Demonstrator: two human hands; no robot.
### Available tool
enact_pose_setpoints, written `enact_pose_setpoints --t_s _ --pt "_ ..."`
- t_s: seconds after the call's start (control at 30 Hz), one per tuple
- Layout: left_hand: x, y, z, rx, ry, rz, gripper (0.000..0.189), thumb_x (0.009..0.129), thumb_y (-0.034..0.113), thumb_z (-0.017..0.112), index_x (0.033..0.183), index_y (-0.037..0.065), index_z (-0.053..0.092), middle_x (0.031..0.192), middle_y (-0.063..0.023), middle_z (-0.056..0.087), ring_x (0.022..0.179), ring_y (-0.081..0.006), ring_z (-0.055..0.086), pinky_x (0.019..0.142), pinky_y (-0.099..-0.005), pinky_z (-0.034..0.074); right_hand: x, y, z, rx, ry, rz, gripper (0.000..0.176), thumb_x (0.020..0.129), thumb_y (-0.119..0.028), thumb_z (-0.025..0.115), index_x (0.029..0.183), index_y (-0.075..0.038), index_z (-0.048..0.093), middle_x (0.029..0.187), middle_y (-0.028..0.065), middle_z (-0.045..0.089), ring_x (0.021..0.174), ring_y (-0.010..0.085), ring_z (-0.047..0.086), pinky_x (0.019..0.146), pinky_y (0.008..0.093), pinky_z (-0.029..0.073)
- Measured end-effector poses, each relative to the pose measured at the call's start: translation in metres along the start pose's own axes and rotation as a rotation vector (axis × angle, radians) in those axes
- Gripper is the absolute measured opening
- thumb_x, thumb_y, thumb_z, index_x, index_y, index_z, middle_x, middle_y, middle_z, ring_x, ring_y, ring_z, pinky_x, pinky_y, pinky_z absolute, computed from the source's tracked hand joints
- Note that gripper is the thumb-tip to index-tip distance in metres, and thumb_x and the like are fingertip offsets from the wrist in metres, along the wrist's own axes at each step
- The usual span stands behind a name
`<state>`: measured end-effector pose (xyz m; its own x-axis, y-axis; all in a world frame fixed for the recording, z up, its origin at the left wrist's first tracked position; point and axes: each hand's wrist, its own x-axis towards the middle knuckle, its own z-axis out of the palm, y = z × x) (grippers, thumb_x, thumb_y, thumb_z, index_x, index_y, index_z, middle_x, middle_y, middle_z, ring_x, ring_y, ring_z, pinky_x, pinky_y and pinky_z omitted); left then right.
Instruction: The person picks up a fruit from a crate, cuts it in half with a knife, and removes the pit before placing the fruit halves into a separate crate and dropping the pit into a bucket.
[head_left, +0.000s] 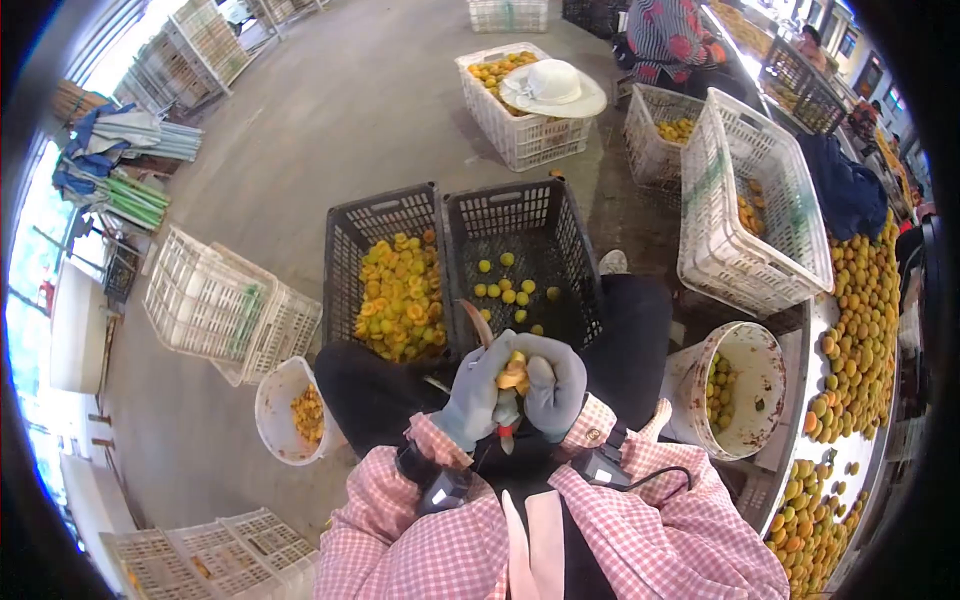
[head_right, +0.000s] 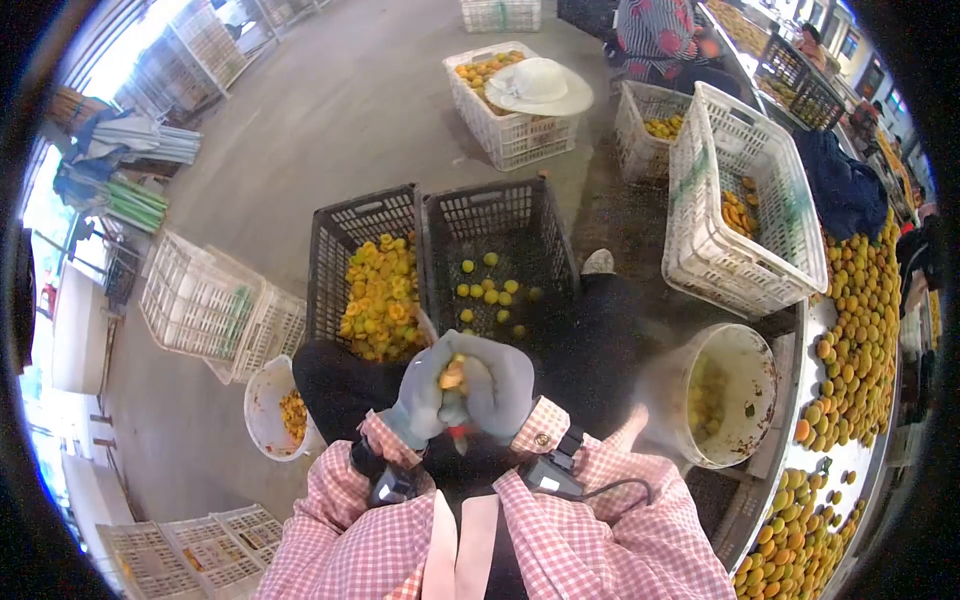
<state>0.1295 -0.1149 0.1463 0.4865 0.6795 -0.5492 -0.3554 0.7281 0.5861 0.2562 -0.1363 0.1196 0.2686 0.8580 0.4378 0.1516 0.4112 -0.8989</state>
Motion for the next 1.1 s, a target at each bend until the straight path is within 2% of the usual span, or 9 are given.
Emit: enact_pose_setpoints --t_s 0.07,0.1,0.2,0.27,0.47,0.57,0.67,0.8,1.1 --pt "0.014 -0.019 -0.027 -0.084 -0.072 -0.109 0.033 0.096 0.043 0.050 0.084 0.013 0.051 0.057 0.0041 0.043 0.040 -0.0054 0.039 0.036 -0.0205 0.030 0.014 0.000 -0.015 -0.250 -0.538 -0.112 0.023 0.097 -0.015 0.044 0.108 -0.003 0.059 0.080 0.0118 0.066 0.069 0.0259 0.067 0.062 0.0342 0.051" --pt "0.016 -0.030 -0.035 -0.058 -0.176 0.051 0.027 0.095 0.038 0.051 0.090 0.011 0.053 0.066 0.0007 0.050 0.043 -0.0073 0.043 0.037 -0.0215 0.031 0.007 0.005 -0.007 -0.317 -0.410 -0.172 0.038 0.099 -0.035 0.044 0.110 0.000 0.057 0.088 0.0043 0.064 0.079 0.0107 0.060 0.070 0.0257 0.048" --pt "0.024 -0.037 -0.044 0.009 -0.259 0.209 0.022 0.093 0.027 0.057 0.103 0.009 0.052 0.078 -0.0030 0.059 0.049 -0.0101 0.051 0.040 -0.0242 0.037 0.004 0.006 0.005 0.070 -0.288 0.220 0.037 0.100 -0.033 0.044 0.111 0.000 0.056 0.089 0.0029 0.063 0.081 0.0105 0.059 0.070 0.0261 0.048" --pt "0.031 -0.040 -0.037 0.255 0.113 0.358 0.024 0.097 0.036 0.047 0.093 0.013 0.050 0.062 0.0028 0.049 0.041 -0.0067 0.044 0.035 -0.0212 0.032 0.000 0.021 0.009 0.112 -0.312 0.268 0.033 0.100 -0.030 0.044 0.112 -0.001 0.056 0.091 0.0027 0.062 0.081 0.0088 0.058 0.070 0.0247 0.048" --pt "0.064 -0.041 -0.049 0.323 0.341 0.407 0.016 0.096 0.021 0.050 0.088 0.010 0.059 0.066 -0.0007 0.058 0.046 -0.0081 0.049 0.037 -0.0227 0.037 0.004 0.013 0.009 0.621 -0.272 0.831 0.034 0.099 -0.032 0.047 0.119 -0.006 0.053 0.088 -0.0008 0.058 0.065 0.0049 0.052 0.055 0.0175 0.041" --pt "0.097 -0.060 -0.075 0.507 0.334 0.783 0.018 0.094 0.024 0.055 0.084 0.009 0.058 0.063 0.0005 0.055 0.044 -0.0097 0.047 0.036 -0.0256 0.035 -0.005 0.025 0.010 0.499 -0.321 0.775 0.041 0.099 -0.038 0.042 0.125 -0.008 0.050 0.088 -0.0009 0.056 0.060 0.0048 0.047 0.050 0.0178 0.035" --pt "0.060 -0.021 -0.044 0.368 0.338 0.302 0.021 0.092 0.027 0.059 0.080 0.009 0.055 0.057 0.0019 0.049 0.040 -0.0084 0.042 0.035 -0.0254 0.032 -0.003 0.046 -0.004 0.921 -0.322 0.910 0.041 0.099 -0.037 0.041 0.127 -0.008 0.049 0.090 0.0013 0.057 0.060 0.0069 0.045 0.052 0.0197 0.035" --pt "0.040 0.000 -0.044 0.337 0.290 0.247 0.030 0.092 0.032 0.060 0.071 0.012 0.049 0.052 0.0030 0.043 0.036 -0.0081 0.039 0.034 -0.0240 0.031 0.009 0.041 -0.051 1.460 -0.260 0.896 0.038 0.099 -0.028 0.043 0.128 -0.005 0.048 0.095 0.0051 0.058 0.059 0.0100 0.042 0.057 0.0236 0.035" --pt "0.027 0.015 -0.081 0.179 0.228 0.261 0.041 0.096 0.041 0.051 0.064 0.019 0.036 0.052 0.0048 0.034 0.038 -0.0091 0.033 0.036 -0.0261 0.027 -0.040 0.039 -0.282 1.115 0.759 0.423 0.045 0.081 0.006 0.049 0.126 0.000 0.050 0.116 0.0150 0.059 0.094 0.0254 0.062 0.082 0.0340 0.054"
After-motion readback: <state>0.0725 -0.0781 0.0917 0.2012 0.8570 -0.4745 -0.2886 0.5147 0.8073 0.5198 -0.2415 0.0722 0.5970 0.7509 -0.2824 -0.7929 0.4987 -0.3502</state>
